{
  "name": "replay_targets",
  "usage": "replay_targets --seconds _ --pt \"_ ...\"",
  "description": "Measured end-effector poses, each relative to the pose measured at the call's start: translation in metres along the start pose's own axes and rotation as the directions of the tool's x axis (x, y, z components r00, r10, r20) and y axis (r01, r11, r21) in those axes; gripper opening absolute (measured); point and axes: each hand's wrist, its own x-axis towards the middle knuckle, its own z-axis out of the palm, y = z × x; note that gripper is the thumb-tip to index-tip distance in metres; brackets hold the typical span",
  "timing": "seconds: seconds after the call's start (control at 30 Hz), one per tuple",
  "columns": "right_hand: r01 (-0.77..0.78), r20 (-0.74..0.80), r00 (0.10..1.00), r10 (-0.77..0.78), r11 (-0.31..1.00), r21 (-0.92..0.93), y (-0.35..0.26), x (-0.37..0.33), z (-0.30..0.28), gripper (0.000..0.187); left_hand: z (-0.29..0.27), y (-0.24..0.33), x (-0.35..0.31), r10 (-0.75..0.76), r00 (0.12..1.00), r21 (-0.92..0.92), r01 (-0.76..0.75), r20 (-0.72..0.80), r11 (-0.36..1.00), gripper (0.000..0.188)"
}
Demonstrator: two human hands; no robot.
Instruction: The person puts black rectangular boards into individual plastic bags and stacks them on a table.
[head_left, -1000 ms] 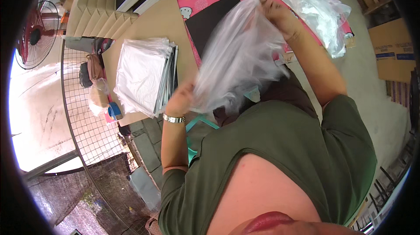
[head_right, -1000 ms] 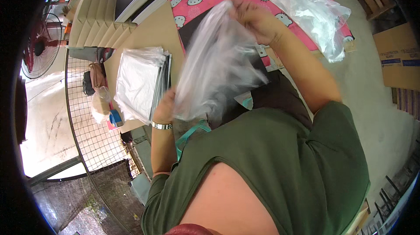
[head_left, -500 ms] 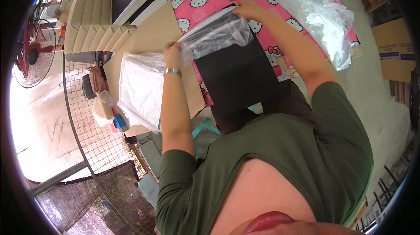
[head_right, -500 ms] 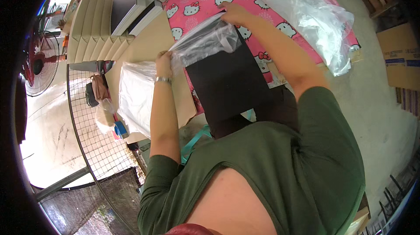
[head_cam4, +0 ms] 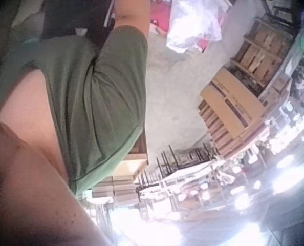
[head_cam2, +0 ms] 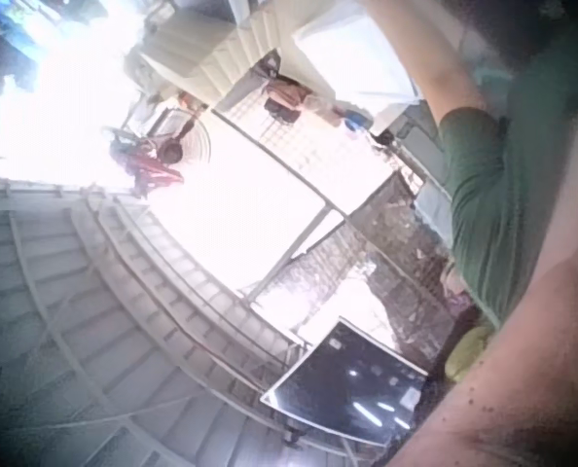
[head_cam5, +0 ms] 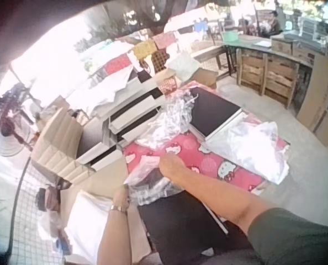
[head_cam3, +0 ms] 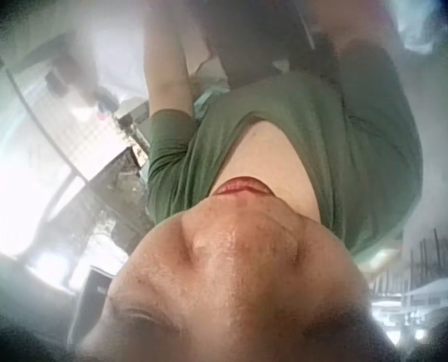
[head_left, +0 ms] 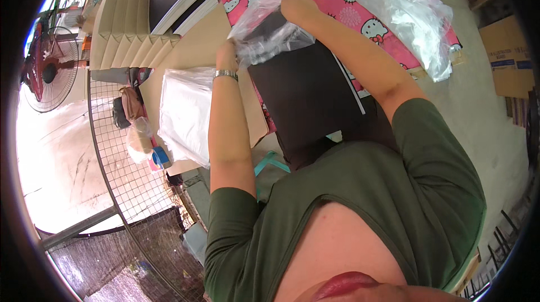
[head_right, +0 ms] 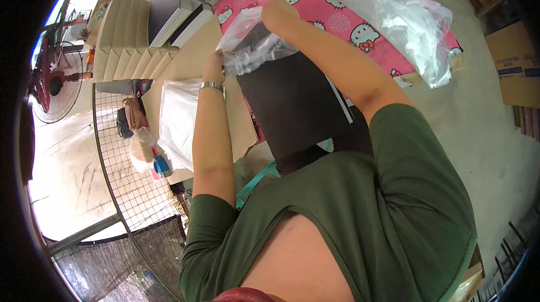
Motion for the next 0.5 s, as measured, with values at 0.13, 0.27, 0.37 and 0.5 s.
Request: replay_targets --seconds 0.13,0.27,0.37,0.5 --pt "0.027 -0.188 0.982 -0.003 0.992 0.123 -0.018 0.018 -0.007 0.013 -0.061 -0.039 0.023 -0.013 0.999 -0.098 0.017 0.040 0.995 0.029" --pt "0.055 -0.048 0.998 -0.050 0.993 0.102 -0.006 0.015 -0.012 0.015 -0.040 -0.051 0.009 -0.194 0.981 0.034 0.194 -0.009 0.980 0.036" --pt "0.152 0.027 0.988 -0.155 0.985 0.080 -0.022 0.035 -0.044 0.019 -0.068 -0.050 0.018 -0.127 0.991 -0.249 0.135 0.046 0.959 0.036" --pt "-0.198 0.346 0.935 0.083 0.929 0.312 -0.022 0.035 -0.045 0.023 -0.054 -0.042 0.006 -0.232 0.973 -0.163 0.227 -0.011 0.960 0.030"
